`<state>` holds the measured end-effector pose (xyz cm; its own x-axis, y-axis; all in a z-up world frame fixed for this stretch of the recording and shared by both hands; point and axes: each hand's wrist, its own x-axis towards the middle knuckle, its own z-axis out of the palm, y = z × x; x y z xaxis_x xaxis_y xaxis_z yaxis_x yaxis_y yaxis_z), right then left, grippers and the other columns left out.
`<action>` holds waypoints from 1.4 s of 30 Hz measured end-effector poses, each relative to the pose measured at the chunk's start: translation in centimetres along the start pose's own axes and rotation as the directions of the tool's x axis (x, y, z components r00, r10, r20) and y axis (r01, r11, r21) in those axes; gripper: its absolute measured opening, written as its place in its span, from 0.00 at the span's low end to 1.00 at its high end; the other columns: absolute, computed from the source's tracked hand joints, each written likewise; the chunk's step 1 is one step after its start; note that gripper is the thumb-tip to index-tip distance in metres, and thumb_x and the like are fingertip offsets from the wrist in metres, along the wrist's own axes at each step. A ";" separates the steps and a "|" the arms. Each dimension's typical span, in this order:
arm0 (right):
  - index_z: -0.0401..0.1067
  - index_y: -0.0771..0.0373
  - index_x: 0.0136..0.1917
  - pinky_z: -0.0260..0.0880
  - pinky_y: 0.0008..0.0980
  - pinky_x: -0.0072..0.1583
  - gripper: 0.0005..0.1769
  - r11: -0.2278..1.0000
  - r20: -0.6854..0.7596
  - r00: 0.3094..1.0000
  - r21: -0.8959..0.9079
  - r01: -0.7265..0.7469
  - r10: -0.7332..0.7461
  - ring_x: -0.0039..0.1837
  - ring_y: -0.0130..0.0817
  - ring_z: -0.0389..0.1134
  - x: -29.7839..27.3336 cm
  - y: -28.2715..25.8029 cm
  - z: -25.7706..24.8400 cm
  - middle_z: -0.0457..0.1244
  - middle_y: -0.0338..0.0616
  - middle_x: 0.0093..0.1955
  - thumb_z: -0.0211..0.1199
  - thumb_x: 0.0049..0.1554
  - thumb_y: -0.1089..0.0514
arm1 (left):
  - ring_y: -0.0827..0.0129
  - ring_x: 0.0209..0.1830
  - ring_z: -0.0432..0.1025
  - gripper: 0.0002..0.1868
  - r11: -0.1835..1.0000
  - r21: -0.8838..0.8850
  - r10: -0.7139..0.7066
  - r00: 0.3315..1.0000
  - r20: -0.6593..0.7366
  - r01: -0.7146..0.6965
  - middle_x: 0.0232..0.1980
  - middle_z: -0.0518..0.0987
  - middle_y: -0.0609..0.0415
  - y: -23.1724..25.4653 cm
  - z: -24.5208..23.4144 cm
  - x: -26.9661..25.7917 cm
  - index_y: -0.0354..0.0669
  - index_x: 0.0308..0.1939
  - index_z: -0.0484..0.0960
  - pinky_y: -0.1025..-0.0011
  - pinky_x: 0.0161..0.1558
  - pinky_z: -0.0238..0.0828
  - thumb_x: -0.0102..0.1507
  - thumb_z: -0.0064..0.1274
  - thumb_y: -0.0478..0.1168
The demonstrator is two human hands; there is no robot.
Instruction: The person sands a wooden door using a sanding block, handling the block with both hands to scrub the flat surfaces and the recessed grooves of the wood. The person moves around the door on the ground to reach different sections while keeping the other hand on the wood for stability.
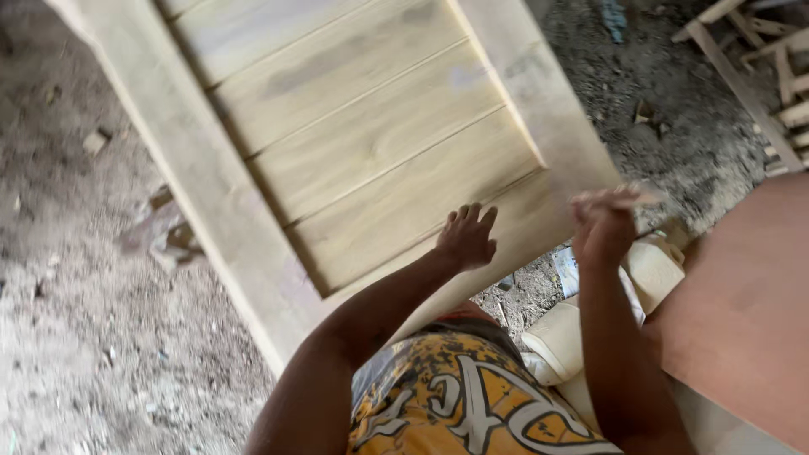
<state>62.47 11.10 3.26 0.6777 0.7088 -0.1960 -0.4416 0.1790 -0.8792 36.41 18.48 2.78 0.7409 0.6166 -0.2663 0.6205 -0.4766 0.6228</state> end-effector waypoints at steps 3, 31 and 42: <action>0.68 0.53 0.50 0.71 0.45 0.53 0.17 0.982 -0.199 0.962 0.070 -0.177 0.187 0.49 0.36 0.68 -3.9 0.2 -4.6 0.64 0.38 0.45 0.54 0.51 0.72 | 0.46 0.74 0.59 0.37 0.997 -0.059 0.049 0.993 -0.105 -0.055 0.72 0.64 0.37 2.1 1.4 7.4 0.38 0.71 0.62 0.48 0.70 0.57 0.61 0.55 0.48; 0.77 0.69 0.49 0.70 0.32 0.35 0.09 0.524 0.839 0.007 -0.346 0.778 0.544 0.34 0.32 0.64 7.0 6.9 15.7 0.66 0.44 0.37 0.62 0.54 0.69 | 0.64 0.49 0.78 0.13 0.619 -0.477 -0.749 0.653 -0.117 0.624 0.52 0.83 0.53 -9.9 -0.5 -17.6 0.45 0.45 0.87 0.66 0.48 0.80 0.65 0.53 0.48; 0.80 0.66 0.52 0.71 0.35 0.49 0.16 0.532 0.748 -0.209 -0.220 0.818 0.630 0.45 0.38 0.69 3.3 7.6 20.0 0.67 0.42 0.42 0.69 0.50 0.60 | 0.37 0.78 0.57 0.35 0.724 -0.068 -0.511 0.467 -0.722 0.687 0.78 0.61 0.30 -20.2 -2.3 -23.0 0.41 0.77 0.67 0.37 0.76 0.39 0.71 0.48 0.56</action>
<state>49.61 28.44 4.58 -0.8596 0.4750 -0.1884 0.4485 0.5247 -0.7235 6.19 15.37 -2.00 -0.1563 0.9837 0.0888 0.9405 0.1208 0.3176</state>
